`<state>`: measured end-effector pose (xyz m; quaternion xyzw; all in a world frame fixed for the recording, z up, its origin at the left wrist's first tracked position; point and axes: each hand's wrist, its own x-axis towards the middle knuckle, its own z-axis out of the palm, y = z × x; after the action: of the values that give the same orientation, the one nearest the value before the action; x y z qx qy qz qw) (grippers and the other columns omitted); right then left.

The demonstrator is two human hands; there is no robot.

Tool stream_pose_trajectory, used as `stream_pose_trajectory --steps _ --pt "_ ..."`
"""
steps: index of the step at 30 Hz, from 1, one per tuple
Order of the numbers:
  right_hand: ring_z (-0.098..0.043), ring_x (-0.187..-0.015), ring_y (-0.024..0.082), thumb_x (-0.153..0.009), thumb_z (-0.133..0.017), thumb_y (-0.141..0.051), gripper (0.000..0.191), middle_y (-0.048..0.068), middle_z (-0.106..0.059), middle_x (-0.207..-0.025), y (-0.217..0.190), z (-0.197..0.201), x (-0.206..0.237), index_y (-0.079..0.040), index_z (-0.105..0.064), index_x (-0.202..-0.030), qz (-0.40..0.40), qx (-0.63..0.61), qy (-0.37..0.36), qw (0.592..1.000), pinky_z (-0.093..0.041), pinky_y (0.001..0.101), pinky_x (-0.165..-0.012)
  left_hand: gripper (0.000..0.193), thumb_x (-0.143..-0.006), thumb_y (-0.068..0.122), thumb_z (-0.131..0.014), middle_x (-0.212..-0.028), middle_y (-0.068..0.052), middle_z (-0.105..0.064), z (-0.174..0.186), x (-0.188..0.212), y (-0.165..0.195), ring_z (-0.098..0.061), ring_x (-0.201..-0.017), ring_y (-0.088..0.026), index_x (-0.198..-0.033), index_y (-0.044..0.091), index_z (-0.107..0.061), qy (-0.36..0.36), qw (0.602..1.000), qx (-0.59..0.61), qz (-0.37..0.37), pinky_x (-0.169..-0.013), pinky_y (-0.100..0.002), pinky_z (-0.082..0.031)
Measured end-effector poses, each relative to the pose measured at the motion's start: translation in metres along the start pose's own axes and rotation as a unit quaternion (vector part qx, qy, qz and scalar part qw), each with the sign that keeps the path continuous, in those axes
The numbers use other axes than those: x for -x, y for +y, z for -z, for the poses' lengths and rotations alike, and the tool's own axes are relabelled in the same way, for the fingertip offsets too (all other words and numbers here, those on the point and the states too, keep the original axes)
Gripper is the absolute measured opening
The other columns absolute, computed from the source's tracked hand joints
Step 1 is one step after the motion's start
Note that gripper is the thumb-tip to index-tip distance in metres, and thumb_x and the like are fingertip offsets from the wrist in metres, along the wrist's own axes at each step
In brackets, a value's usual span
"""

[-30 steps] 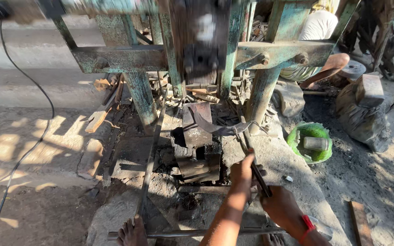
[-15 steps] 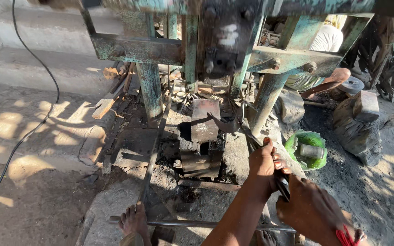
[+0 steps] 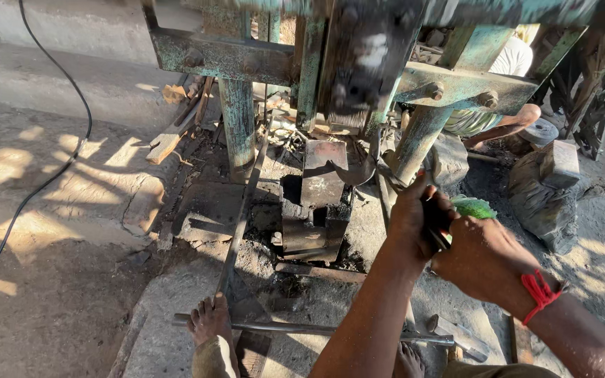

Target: The person uses tongs to hold a curved sickle blade on the anvil of a mechanical power hammer, repositioning and flipping the blade between hammer strikes to forge its edge, then lifts the finished blade away with the tongs.

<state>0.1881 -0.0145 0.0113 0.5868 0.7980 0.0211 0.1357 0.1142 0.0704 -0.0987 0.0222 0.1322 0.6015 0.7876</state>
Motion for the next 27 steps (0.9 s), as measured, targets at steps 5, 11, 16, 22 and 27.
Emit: stream_pose_trajectory --steps 5,11,16,22,27 --pt "-0.072 -0.088 0.034 -0.081 -0.067 -0.025 0.019 0.014 -0.068 -0.090 0.002 0.005 -0.004 -0.014 -0.074 -0.094 0.125 0.165 0.003 0.978 -0.062 0.0444 -0.075 0.023 -0.097 0.021 -0.070 -0.065 0.004 -0.043 -0.010 0.003 0.003 -0.045 -0.053 -0.010 -0.087 0.014 -0.052 0.015 0.999 0.029 -0.015 -0.052 -0.027 -0.045" --pt "-0.074 -0.085 0.036 -0.081 -0.070 -0.030 0.029 0.017 -0.070 -0.085 -0.004 0.015 -0.004 -0.002 -0.070 -0.089 0.012 0.026 -0.014 0.999 -0.061 0.0446 -0.076 0.020 -0.081 0.006 -0.072 -0.066 0.001 -0.044 -0.010 -0.005 0.008 -0.049 -0.053 -0.014 -0.092 0.007 -0.055 0.040 0.996 -0.071 -0.023 -0.049 -0.027 -0.043" --pt "-0.075 -0.086 0.037 -0.085 -0.066 -0.029 0.029 0.018 -0.070 -0.088 -0.011 0.024 -0.007 -0.001 -0.070 -0.092 0.005 0.051 -0.039 0.998 -0.062 0.0442 -0.077 0.021 -0.076 0.003 -0.070 -0.067 -0.001 -0.046 -0.009 -0.013 0.010 -0.048 -0.053 -0.016 -0.090 0.006 -0.054 0.075 0.996 -0.050 -0.012 -0.049 -0.029 -0.043" --pt "-0.075 -0.087 0.034 -0.086 -0.067 -0.031 0.030 0.017 -0.071 -0.088 -0.012 0.026 -0.007 -0.002 -0.071 -0.094 -0.001 0.066 -0.053 0.996 -0.063 0.0428 -0.080 0.018 -0.079 0.006 -0.066 -0.075 -0.005 -0.048 -0.005 -0.021 0.005 -0.052 -0.056 -0.019 -0.092 0.002 -0.055 0.068 0.997 -0.037 -0.027 -0.051 -0.032 -0.047" --pt "-0.074 -0.087 0.032 -0.088 -0.064 -0.026 0.019 0.013 -0.069 -0.089 -0.011 0.025 -0.005 -0.009 -0.072 -0.093 0.090 0.204 -0.049 0.974 -0.062 0.0428 -0.076 0.015 -0.081 0.006 -0.064 -0.077 -0.006 -0.048 -0.005 -0.015 0.005 -0.053 -0.057 -0.019 -0.093 0.004 -0.055 0.056 0.997 -0.043 -0.027 -0.051 -0.033 -0.048"
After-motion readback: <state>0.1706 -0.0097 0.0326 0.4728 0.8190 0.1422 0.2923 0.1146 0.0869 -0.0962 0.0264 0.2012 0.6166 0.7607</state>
